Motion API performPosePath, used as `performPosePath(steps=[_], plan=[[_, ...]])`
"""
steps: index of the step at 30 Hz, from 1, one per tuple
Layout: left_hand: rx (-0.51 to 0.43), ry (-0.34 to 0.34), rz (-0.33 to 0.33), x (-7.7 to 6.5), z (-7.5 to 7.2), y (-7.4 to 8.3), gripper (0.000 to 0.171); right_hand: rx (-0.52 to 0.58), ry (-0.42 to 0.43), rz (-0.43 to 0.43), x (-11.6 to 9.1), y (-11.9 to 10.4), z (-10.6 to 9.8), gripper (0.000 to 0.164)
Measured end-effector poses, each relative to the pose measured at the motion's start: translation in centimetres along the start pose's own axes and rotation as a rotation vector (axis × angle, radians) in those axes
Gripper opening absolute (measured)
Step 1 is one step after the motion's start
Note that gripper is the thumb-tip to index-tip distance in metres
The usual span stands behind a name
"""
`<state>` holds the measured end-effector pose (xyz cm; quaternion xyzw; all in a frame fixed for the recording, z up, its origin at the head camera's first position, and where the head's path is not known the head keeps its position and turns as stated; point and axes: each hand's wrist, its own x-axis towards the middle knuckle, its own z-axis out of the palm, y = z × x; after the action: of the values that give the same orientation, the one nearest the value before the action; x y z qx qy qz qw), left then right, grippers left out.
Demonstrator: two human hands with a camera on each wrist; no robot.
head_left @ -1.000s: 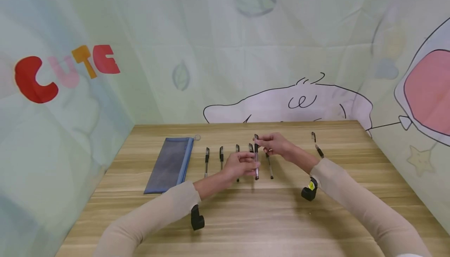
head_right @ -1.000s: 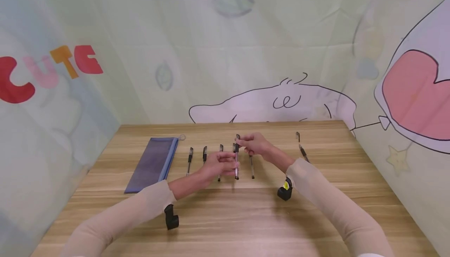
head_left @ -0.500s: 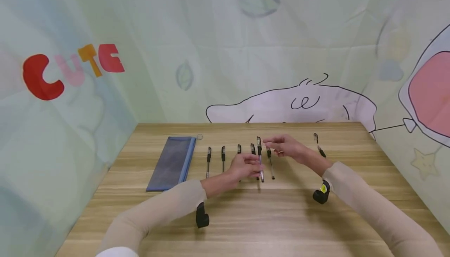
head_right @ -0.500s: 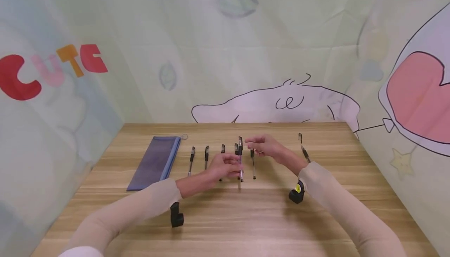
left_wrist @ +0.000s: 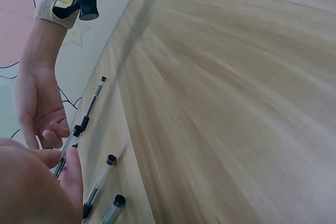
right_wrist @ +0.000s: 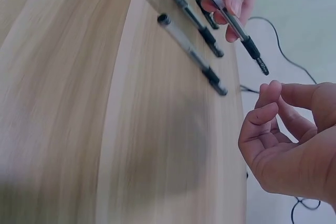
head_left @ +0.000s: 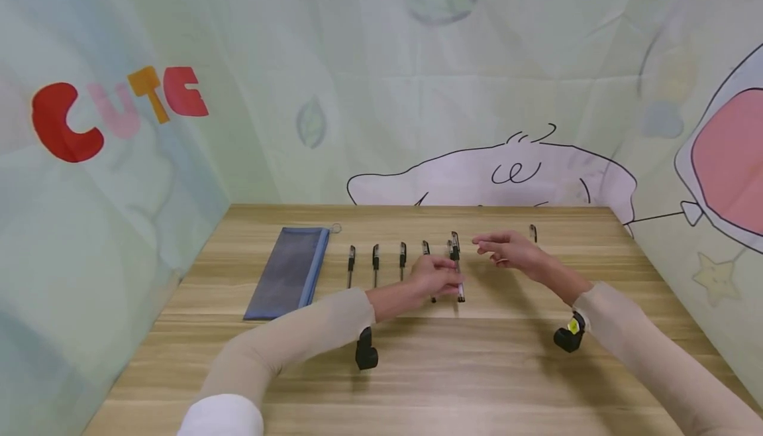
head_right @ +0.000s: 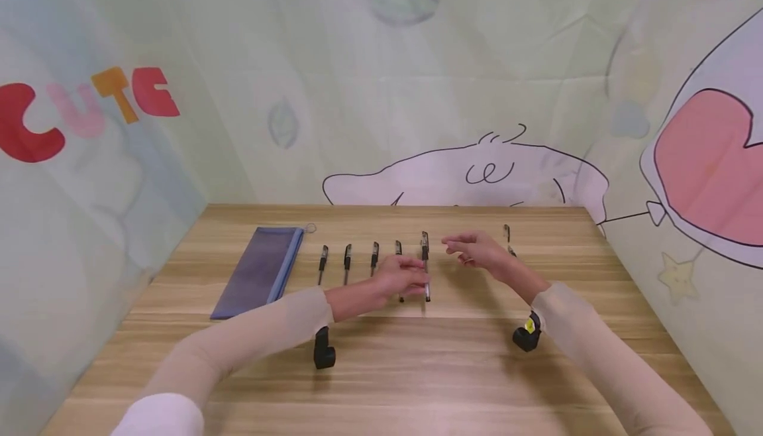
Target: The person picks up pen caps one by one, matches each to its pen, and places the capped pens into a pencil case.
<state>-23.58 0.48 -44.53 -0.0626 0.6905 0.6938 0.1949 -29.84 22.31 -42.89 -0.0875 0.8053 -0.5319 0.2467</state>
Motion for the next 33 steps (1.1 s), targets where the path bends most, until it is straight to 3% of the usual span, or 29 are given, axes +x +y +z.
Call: performPosePath(steps=[9,14,21,28,33], plan=[[0.037,0.05,0.032,2.0,2.9,0.1,0.032,0.027,0.013,0.013,-1.6,1.5,-2.0,0.05],[0.116,0.089,0.054,2.6,3.8,0.3,0.032,0.031,0.03,0.018,-2.5,2.3,-2.7,0.05],[0.246,0.113,0.138,4.0,4.8,-0.3,0.028,0.007,0.048,0.018,-3.9,2.9,-3.9,0.051],[0.29,0.13,0.097,4.6,5.7,-1.0,0.032,0.013,0.045,0.027,-4.8,3.5,-4.6,0.052],[0.318,0.144,0.12,4.5,5.9,-1.4,0.023,0.014,0.05,0.024,-5.1,3.9,-4.6,0.053]])
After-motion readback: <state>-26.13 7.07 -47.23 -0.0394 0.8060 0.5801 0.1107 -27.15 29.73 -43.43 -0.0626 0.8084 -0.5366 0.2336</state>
